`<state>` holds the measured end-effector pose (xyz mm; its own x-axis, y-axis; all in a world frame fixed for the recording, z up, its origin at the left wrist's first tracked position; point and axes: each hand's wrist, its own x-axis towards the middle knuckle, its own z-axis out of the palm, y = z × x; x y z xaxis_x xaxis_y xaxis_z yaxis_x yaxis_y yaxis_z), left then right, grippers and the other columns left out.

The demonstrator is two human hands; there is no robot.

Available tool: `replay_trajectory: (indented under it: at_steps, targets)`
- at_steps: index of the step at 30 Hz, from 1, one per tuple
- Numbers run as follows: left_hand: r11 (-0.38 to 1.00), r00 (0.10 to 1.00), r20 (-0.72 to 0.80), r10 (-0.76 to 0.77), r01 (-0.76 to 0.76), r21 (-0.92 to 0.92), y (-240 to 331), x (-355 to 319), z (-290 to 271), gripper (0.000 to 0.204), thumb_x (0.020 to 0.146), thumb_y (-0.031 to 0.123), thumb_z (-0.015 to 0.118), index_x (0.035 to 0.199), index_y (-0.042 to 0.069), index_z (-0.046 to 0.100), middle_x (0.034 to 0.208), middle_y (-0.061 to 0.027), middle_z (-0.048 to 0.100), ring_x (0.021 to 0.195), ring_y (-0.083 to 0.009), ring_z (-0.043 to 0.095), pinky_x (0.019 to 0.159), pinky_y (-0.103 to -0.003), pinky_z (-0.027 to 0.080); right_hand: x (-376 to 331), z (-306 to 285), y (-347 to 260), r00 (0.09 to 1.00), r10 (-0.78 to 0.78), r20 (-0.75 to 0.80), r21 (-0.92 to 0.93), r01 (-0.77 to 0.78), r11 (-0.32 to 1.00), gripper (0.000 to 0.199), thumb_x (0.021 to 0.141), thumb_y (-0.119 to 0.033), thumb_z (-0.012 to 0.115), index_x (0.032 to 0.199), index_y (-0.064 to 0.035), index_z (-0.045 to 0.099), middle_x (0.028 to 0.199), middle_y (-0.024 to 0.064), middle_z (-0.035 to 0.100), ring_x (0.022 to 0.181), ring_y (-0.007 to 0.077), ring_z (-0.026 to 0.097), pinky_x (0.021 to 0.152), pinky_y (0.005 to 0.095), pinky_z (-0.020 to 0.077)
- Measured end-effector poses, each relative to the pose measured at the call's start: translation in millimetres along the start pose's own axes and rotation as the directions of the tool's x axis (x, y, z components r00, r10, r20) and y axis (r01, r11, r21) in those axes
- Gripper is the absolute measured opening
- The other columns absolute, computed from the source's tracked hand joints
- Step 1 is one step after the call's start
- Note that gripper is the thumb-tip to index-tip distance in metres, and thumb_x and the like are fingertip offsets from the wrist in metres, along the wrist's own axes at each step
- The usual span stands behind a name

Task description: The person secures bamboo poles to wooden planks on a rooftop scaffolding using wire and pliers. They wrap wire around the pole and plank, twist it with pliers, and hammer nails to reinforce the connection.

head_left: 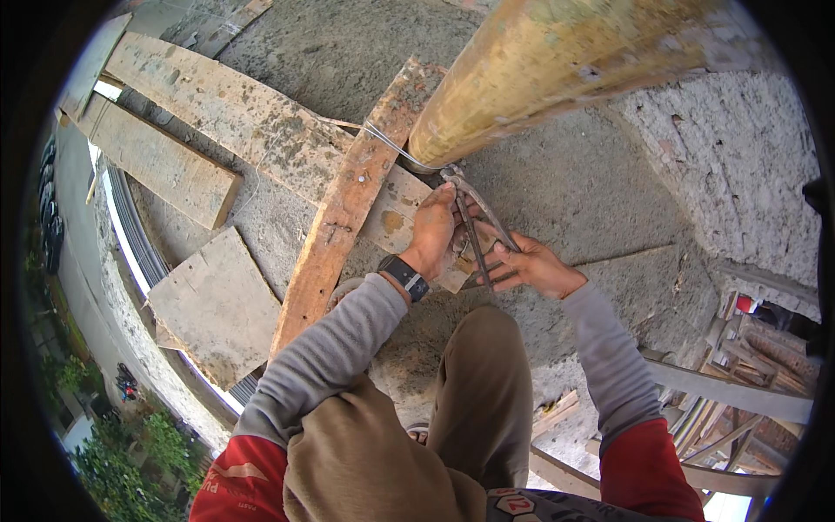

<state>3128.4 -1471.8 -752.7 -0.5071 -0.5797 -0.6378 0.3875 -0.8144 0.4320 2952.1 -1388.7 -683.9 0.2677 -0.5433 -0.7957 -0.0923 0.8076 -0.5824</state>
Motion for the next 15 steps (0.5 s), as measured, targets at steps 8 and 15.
replay_trajectory:
  at_steps: [8, 15]
  targets:
    - [0.998, 0.999, -0.011, 0.03, -0.029, 0.059, -9.5, 10.2, -8.2, 0.035, 0.11, 0.035, 0.041, 0.125, 0.006, 0.053, 0.119, -0.0073, 0.06, 0.104, -0.0185, 0.058, 0.094, -0.04, 0.051, 22.5, -3.3, 32.1, 0.999, 0.042, -0.034, 0.134, -0.037, 0.99, 0.056, 0.105, -0.042, 0.052, 0.142, -0.0007, 0.045, 0.124, 0.0161, 0.062, 0.107, 0.0269, 0.067, 0.092, 0.0455, 0.0547]
    - [0.987, 0.989, -0.023, 0.144, -0.142, 0.078, -21.7, 13.0, -2.2, 0.041, 0.108, 0.039, 0.046, 0.125, 0.002, 0.055, 0.109, -0.0076, 0.065, 0.103, -0.019, 0.063, 0.092, -0.034, 0.051, 40.1, -33.4, 44.8, 0.99, -0.015, 0.142, 0.26, -0.023, 0.965, 0.046, 0.103, -0.036, 0.057, 0.124, 0.0048, 0.056, 0.11, 0.0171, 0.066, 0.095, 0.0272, 0.068, 0.081, 0.0416, 0.0557]
